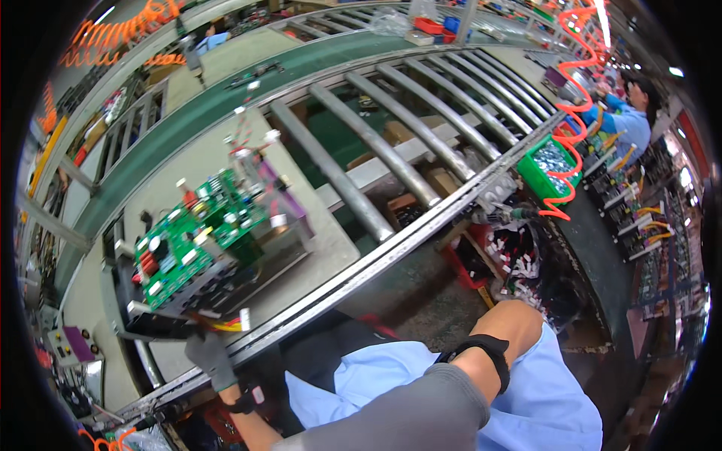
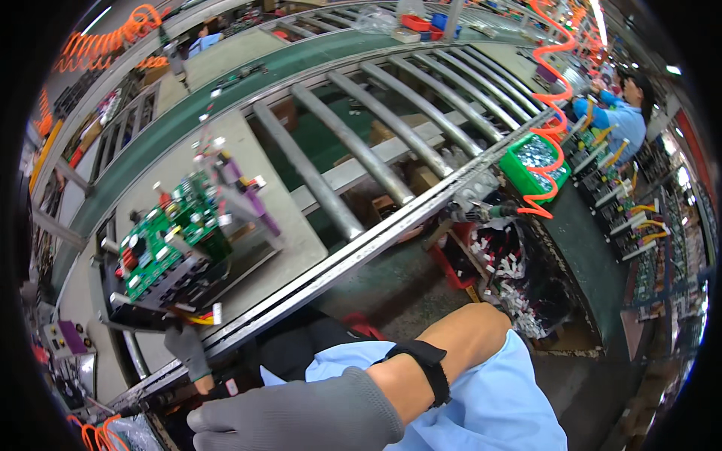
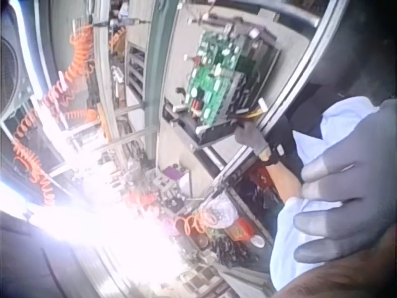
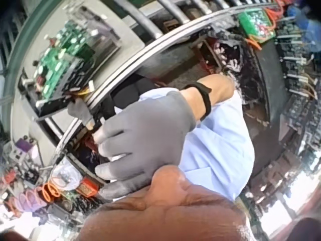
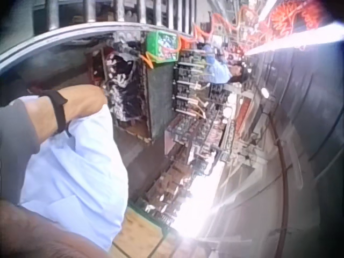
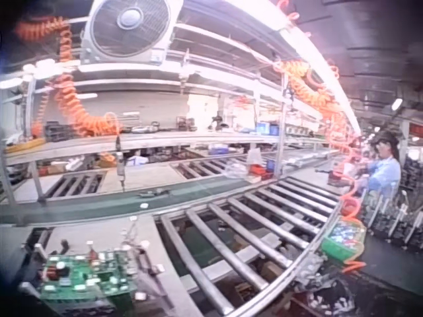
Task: Assemble internal components into an electronics chassis using a power screwdriver.
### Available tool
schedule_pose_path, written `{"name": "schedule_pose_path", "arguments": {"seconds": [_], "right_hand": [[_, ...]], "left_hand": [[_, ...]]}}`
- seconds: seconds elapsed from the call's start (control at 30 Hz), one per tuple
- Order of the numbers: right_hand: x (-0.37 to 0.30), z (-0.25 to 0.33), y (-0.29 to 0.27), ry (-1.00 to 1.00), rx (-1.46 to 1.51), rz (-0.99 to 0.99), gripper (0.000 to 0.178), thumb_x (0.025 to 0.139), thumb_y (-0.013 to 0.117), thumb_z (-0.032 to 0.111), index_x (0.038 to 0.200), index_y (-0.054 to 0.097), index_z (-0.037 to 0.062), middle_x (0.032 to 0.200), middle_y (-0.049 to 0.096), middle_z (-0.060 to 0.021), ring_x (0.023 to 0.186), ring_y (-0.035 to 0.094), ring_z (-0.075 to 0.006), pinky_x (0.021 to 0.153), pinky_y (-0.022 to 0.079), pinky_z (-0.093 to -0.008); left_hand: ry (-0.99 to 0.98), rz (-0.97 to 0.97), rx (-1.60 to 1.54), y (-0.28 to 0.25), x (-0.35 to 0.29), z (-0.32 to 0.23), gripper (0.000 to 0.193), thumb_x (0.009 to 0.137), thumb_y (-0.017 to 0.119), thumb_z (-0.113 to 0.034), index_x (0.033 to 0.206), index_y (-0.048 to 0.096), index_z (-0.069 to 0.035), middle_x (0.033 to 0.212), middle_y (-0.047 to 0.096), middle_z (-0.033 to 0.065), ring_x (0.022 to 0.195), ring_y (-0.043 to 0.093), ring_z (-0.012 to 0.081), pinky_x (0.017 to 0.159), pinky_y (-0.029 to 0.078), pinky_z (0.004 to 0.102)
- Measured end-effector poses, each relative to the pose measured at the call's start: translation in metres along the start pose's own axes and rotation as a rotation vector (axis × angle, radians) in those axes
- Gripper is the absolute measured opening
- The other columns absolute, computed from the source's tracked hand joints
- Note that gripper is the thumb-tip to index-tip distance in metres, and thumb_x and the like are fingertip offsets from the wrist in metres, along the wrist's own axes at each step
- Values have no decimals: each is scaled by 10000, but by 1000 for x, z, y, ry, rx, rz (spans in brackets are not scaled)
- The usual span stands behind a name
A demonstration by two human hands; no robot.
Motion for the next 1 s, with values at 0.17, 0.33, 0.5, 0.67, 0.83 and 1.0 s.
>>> {"name": "schedule_pose_path", "arguments": {"seconds": [0.17,0.33,0.5,0.67,0.83,1.0], "right_hand": [[-42,3,-66,-120,-243,64,291,972,646,159,1224,689,19,986,691,-121,845,637,-254,754,537,-383],[-127,11,-201,652,-556,530,252,949,604,163,1163,693,62,1136,714,-125,1066,676,-304,943,528,-437],[-174,58,-422,660,-1269,-622,218,915,457,-52,930,666,12,845,685,-60,644,628,-103,571,470,-213],[-208,3,-602,1275,-1630,-287,238,920,582,136,1063,734,22,931,753,-153,779,727,-237,712,558,-367],[-266,-34,-645,1224,-1417,-51,417,979,657,313,1277,684,23,1187,734,-206,1050,708,-347,898,542,-419],[-294,-70,-670,1254,-1470,235,422,984,655,315,1283,679,18,1201,731,-200,1062,702,-335,914,535,-414]], "left_hand": [[-84,63,-29,2,0,43,287,977,641,-179,1117,722,58,975,756,263,891,731,412,786,530,474],[-64,28,-5,5,12,71,397,1029,589,-196,1370,650,-3,1217,723,265,1095,712,408,932,541,426],[-87,-53,-155,-10,-5,50,271,999,681,-205,1126,760,21,1004,765,229,861,724,367,778,554,448],[-94,-8,11,-17,4,48,388,1030,641,-320,1155,757,28,1010,780,220,837,742,354,755,558,447],[-430,26,-461,5,-7,77,268,1037,597,-141,1202,701,42,1044,730,103,847,644,180,805,542,334],[-407,-31,-342,-34,-48,56,424,914,681,-128,1316,644,2,959,712,98,807,663,195,766,569,379]]}}
Point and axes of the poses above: each hand's wrist, its own x-axis towards the middle knuckle, its own y-axis out of the palm, z = x × y, the point moved 6 cm from there along x, towards the middle knuckle
